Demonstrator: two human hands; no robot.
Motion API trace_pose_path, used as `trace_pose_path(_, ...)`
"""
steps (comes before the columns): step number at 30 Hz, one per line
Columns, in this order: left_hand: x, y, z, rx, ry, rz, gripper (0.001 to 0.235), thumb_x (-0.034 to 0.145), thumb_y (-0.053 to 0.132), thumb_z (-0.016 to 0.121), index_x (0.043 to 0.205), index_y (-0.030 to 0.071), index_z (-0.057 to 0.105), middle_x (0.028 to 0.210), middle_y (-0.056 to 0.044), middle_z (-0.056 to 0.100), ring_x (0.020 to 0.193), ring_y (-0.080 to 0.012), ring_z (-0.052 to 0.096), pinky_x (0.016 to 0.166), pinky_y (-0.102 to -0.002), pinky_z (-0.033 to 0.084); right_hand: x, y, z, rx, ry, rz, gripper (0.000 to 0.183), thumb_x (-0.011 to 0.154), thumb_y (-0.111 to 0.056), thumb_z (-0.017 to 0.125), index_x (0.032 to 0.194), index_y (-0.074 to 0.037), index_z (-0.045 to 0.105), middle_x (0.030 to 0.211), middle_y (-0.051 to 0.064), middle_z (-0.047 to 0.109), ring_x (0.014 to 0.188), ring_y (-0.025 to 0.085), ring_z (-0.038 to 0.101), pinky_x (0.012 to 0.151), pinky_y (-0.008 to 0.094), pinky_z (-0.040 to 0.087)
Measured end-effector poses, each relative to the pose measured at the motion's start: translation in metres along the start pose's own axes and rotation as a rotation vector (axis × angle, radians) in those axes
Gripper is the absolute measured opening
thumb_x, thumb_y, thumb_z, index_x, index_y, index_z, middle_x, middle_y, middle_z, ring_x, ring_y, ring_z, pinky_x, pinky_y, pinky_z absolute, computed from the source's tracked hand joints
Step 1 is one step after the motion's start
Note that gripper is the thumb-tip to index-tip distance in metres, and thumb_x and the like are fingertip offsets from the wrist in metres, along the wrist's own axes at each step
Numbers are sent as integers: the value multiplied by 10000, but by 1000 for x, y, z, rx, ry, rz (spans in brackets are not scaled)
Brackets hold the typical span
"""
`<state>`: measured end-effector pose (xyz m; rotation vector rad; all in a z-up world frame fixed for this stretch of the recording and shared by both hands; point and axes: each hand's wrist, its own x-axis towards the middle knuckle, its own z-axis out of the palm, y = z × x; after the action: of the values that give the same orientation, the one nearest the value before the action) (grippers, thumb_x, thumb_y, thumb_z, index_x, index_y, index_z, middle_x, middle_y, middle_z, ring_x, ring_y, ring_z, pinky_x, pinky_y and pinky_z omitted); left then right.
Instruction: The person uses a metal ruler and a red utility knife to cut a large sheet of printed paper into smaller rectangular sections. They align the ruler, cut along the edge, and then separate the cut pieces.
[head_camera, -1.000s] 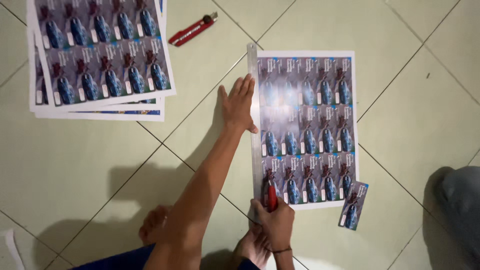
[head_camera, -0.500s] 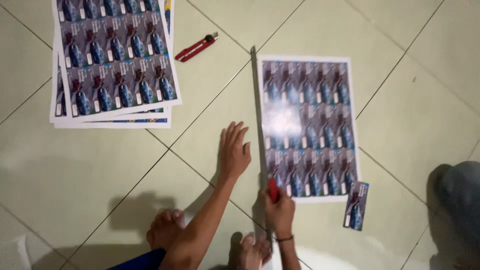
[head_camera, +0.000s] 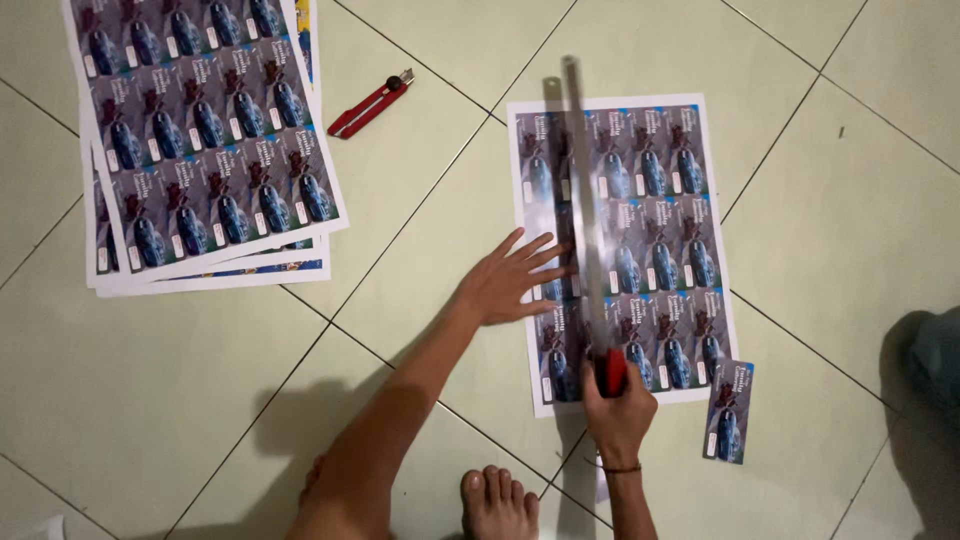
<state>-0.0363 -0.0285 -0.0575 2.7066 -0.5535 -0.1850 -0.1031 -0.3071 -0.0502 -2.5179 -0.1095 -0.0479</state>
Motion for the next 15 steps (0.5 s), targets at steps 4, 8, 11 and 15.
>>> trace_pose_path(4,-19,39,26,123,229,-132,659,1058,627,355,1641,329,285,1726,1,242,1601,-282,201,1277,-569,135,-16,17,14,-12,82,44,335,843,-268,802,1114,-115,677,691,41,576,568,226,522,613,377,467)
trace_pose_path(8,-40,111,33,265,329,-595,687,1071,612,297,1673,290,227,1746,-23,183,1612,-249,149,1265,-524,136,-22,7,16,56,165,110,258,873,-282,803,1034,-125,676,698,25,574,581,201,511,633,358,468)
trace_pose_path(11,-43,139,29,29,377,-757,706,1059,585,341,1658,220,256,1724,-88,233,1584,-312,199,1235,-540,171,-21,10,18,48,176,62,277,885,-274,806,1058,-100,678,724,45,580,580,207,508,613,353,463)
trace_pose_path(15,-33,92,-4,-121,314,-703,732,968,640,488,1565,224,411,1624,-148,412,1435,-401,431,1132,-609,361,-26,22,20,10,136,126,310,883,-350,800,1071,-130,688,734,29,599,590,216,533,633,365,484)
